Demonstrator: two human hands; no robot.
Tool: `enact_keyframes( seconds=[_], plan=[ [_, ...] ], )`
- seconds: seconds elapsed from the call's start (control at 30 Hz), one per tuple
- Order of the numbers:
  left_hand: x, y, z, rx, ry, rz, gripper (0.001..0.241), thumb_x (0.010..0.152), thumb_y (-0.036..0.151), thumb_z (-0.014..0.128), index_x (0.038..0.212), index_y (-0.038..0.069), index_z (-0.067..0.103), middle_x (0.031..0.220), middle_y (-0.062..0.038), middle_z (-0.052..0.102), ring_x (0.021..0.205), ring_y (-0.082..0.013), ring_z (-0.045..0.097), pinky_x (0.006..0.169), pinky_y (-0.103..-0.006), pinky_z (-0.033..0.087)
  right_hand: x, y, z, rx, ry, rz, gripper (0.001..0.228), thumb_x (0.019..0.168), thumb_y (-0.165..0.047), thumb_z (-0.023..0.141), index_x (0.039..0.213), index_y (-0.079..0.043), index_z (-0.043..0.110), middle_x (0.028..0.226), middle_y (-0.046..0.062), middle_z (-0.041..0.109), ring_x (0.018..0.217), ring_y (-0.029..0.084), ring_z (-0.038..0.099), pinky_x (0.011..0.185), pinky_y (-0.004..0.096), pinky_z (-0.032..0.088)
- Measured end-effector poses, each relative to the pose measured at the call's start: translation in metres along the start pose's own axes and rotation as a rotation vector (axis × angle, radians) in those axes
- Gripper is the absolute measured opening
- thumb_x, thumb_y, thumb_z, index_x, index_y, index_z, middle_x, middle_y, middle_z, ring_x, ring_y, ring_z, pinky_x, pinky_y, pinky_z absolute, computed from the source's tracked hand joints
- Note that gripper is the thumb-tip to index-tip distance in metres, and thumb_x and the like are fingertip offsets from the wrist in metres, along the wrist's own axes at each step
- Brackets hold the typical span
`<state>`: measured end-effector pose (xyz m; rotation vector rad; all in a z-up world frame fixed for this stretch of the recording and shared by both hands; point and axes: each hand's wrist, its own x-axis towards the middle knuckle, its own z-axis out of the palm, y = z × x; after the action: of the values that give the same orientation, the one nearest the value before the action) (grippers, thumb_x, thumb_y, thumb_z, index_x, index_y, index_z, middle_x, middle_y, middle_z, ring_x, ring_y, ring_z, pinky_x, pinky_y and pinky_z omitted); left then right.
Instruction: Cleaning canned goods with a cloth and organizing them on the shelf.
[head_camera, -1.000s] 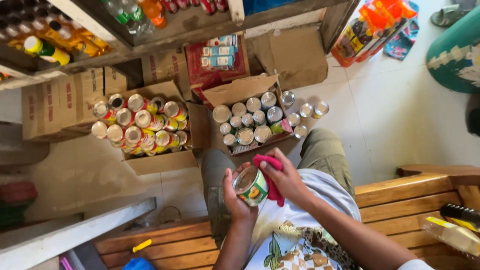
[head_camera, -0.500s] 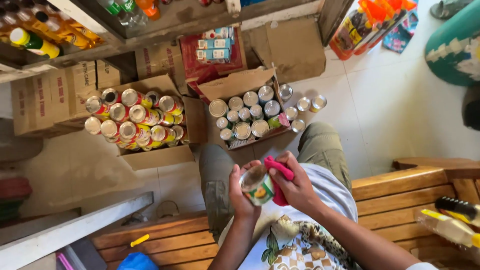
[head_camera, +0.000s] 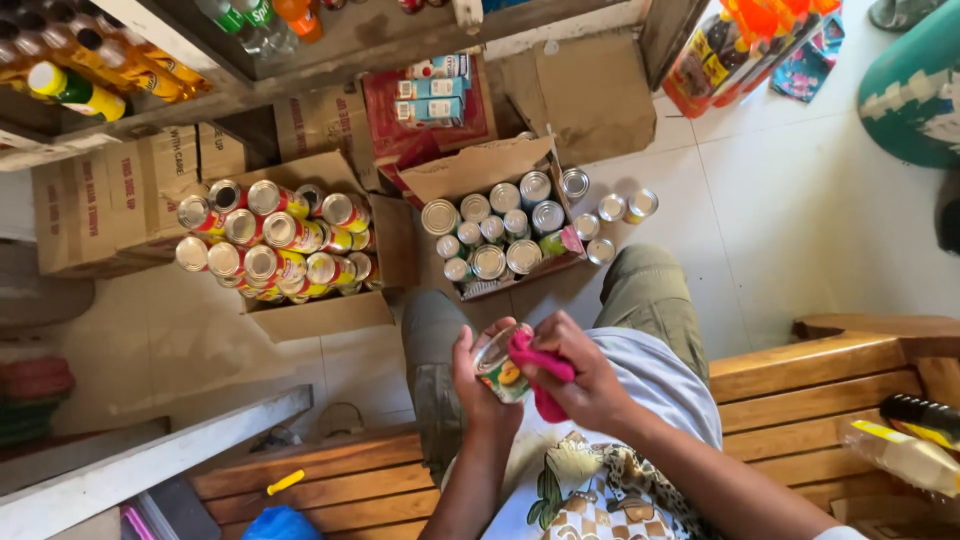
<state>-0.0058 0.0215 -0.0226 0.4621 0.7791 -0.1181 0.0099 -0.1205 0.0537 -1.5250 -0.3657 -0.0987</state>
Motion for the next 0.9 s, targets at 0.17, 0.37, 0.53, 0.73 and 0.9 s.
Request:
enact_keyframes(
  seconds=[0.17,0.37,0.53,0.73,0.9],
  plan=[
    [-0.012,-0.001,0.006,-0.010,0.014,0.000,0.066,0.096,0.054,0.055,0.110,-0.010,0.066,0.092,-0.029,0.073,0.082,-0.0408,0.073,0.079,-0.0487,0.061,0.005,0.011,-0.011,0.042,0.055,0.086,0.014,0.093,-0.009,0.075,0.089,-0.003,0.063,0.085,0.010,0.056,0.078,0.022,0.057,0.077,0.039,0.048],
    [-0.011,0.004,0.013,-0.024,0.009,0.032,0.062,0.098,0.050,0.055,0.110,-0.010,0.067,0.090,-0.028,0.074,0.080,-0.0367,0.074,0.078,-0.0451,0.061,0.001,-0.009,0.002,-0.047,-0.059,-0.076,0.018,0.087,-0.010,0.081,0.085,-0.003,0.064,0.083,0.011,0.056,0.076,0.032,0.060,0.074,0.040,0.050],
    [-0.013,0.001,0.016,-0.056,-0.042,0.021,0.062,0.096,0.052,0.057,0.110,-0.008,0.068,0.089,-0.025,0.074,0.080,-0.0357,0.074,0.079,-0.0461,0.061,0.010,0.008,-0.006,0.038,0.024,0.063,0.016,0.093,-0.013,0.077,0.087,-0.003,0.065,0.081,0.011,0.057,0.075,0.024,0.058,0.072,0.039,0.048],
    [-0.021,0.009,0.033,-0.037,-0.091,-0.015,0.067,0.096,0.059,0.055,0.111,-0.004,0.069,0.086,-0.022,0.074,0.080,-0.0327,0.074,0.078,-0.0423,0.060,0.016,0.002,-0.006,0.061,0.119,0.389,0.012,0.096,-0.012,0.071,0.106,-0.006,0.074,0.081,0.005,0.066,0.073,0.011,0.054,0.070,0.029,0.049],
    [-0.015,0.013,0.039,0.081,-0.073,-0.033,0.102,0.087,0.091,0.033,0.118,0.000,0.068,0.085,-0.015,0.073,0.079,-0.0245,0.073,0.078,-0.0360,0.060,0.015,-0.012,-0.004,0.007,0.187,0.425,0.017,0.094,-0.010,0.070,0.111,-0.008,0.074,0.069,0.007,0.063,0.064,0.011,0.055,0.061,0.027,0.048]
  ],
)
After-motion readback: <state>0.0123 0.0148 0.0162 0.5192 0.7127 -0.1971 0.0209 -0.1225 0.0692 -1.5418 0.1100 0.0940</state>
